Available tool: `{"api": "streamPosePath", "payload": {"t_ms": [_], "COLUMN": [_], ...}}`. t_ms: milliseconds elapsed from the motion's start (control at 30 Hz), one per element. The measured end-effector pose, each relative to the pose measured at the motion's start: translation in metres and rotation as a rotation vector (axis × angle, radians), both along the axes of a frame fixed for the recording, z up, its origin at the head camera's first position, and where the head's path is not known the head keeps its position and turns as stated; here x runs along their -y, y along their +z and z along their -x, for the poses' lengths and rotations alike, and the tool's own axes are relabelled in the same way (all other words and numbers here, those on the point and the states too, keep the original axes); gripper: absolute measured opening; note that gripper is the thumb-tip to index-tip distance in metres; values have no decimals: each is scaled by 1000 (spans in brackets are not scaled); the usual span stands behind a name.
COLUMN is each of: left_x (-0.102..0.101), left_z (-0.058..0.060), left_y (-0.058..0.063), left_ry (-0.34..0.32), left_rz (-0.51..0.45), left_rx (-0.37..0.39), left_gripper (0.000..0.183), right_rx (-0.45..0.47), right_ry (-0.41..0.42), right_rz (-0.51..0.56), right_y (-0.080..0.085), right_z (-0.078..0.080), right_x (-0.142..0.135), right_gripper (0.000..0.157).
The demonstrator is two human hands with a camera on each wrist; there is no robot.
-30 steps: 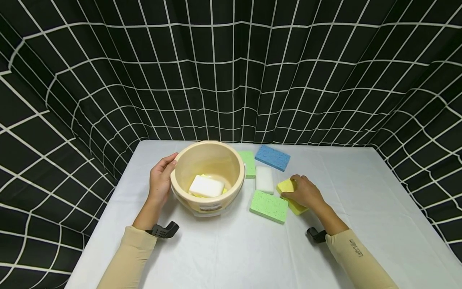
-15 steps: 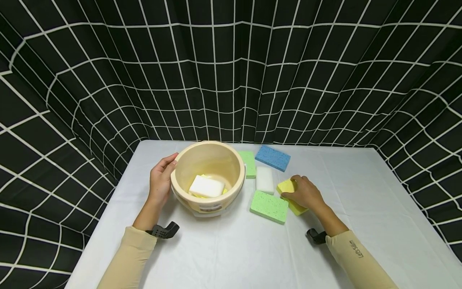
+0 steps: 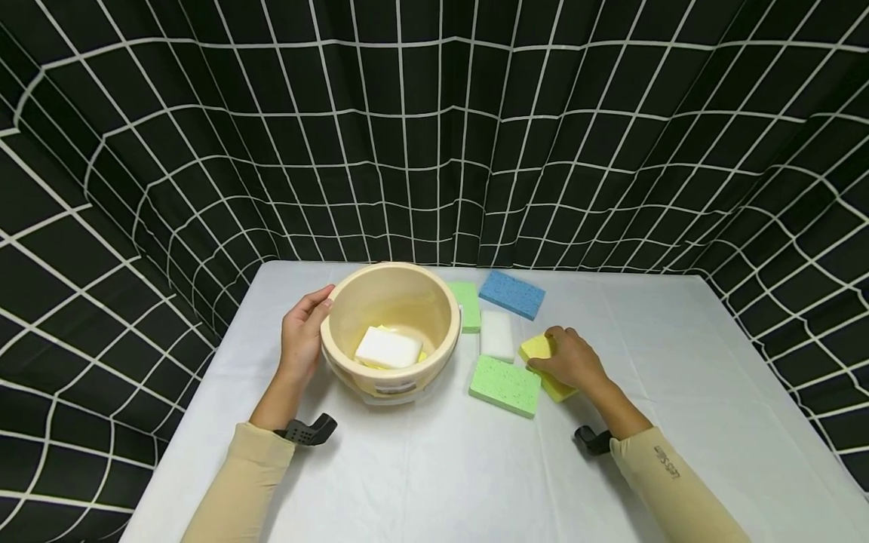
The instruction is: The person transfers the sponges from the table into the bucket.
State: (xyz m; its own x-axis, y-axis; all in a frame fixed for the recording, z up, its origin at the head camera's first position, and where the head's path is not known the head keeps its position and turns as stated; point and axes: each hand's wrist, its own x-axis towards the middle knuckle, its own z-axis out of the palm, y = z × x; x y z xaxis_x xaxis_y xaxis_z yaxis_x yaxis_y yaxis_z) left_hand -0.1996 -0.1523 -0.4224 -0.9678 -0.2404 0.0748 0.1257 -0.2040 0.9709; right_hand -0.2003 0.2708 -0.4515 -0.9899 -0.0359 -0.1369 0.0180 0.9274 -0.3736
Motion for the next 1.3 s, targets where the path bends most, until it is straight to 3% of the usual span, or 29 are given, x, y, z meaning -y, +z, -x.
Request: {"api": "streamPosePath", "payload": {"t_ms": [400, 1300], "left_x": [-2, 0], "left_z": [3, 0], "left_y": [3, 1], "left_ry": [-4, -3], "left_rz": [-7, -4], "left_rx": [-7, -2], "left_gripper": [35, 35], "right_rx": [18, -94], "right_ry": [-4, 63], "right_rz": [16, 65], "right_y": [10, 41], "right_z": [0, 2], "right_x": [2, 0], "right_gripper": [73, 70]}}
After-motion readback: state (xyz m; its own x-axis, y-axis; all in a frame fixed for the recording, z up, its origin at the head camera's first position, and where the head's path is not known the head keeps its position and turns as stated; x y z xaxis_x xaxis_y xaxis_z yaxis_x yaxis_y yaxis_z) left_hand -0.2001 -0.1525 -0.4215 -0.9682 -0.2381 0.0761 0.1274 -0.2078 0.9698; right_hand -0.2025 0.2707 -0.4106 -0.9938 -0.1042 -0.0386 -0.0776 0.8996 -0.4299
